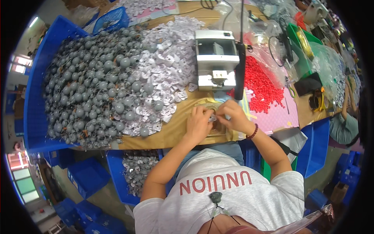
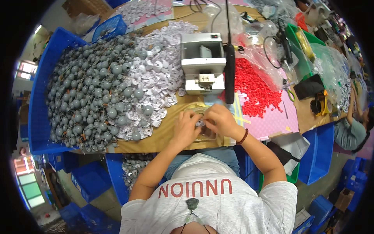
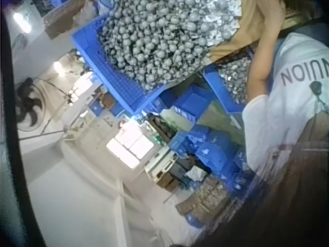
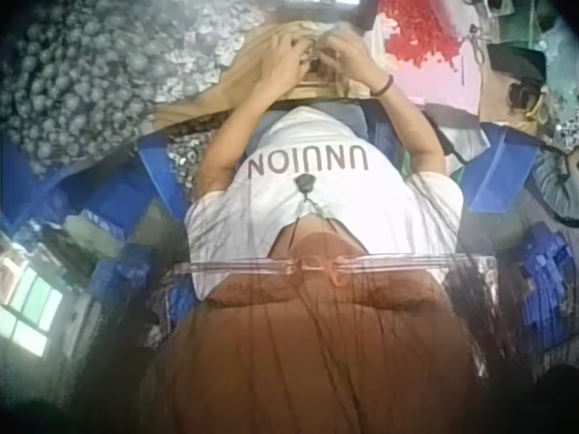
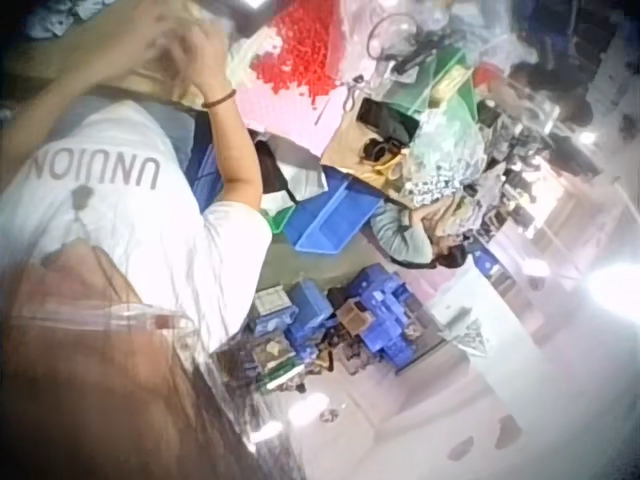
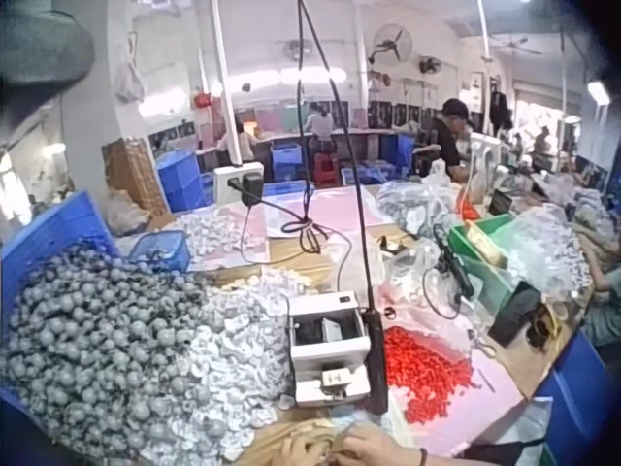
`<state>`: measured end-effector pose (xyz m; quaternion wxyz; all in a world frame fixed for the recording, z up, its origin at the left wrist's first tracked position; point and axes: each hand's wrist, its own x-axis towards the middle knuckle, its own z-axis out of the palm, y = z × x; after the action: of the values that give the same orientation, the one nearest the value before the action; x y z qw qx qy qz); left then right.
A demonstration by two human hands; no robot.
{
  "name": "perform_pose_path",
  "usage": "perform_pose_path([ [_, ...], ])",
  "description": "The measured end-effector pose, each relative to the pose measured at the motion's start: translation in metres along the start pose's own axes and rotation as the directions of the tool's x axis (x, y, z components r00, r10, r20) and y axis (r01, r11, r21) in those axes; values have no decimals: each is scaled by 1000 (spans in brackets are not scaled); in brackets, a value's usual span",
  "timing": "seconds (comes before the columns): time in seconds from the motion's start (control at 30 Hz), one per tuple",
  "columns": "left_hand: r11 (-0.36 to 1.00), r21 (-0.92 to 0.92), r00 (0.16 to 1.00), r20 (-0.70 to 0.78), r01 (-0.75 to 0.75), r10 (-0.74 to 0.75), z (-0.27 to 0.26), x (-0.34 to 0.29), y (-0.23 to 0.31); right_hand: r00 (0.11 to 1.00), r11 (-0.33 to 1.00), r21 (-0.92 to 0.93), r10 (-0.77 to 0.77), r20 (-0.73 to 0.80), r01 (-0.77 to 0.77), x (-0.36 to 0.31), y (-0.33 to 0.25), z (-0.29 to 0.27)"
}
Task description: Assembling small plastic toy components using an electric screwdriver at a factory workbench.
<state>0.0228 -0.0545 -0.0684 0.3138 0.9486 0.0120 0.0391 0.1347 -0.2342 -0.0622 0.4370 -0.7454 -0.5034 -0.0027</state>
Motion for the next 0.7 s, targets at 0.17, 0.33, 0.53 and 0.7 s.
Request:
perform_pose_path([
  [0.17, 998, 13, 981, -181, -62, 64, -27, -17, -26, 985, 953, -263, -124, 117, 151, -16, 8, 38],
  [0.33, 903, 428, 945, -311, 42, 103, -76, -30, -77, 986, 935, -328, -91, 143, 134, -21, -4, 34],
  [0.53, 748, 663, 989, -89, -31, 120, -114, -8, -106, 987, 942, -320, -54, 148, 100, -23, -7, 31],
  [0.7, 841, 541, 982, -144, -28, 126, -148, -13, -85, 997, 989, -132, 68, 32, -63, -23, -10, 30],
])
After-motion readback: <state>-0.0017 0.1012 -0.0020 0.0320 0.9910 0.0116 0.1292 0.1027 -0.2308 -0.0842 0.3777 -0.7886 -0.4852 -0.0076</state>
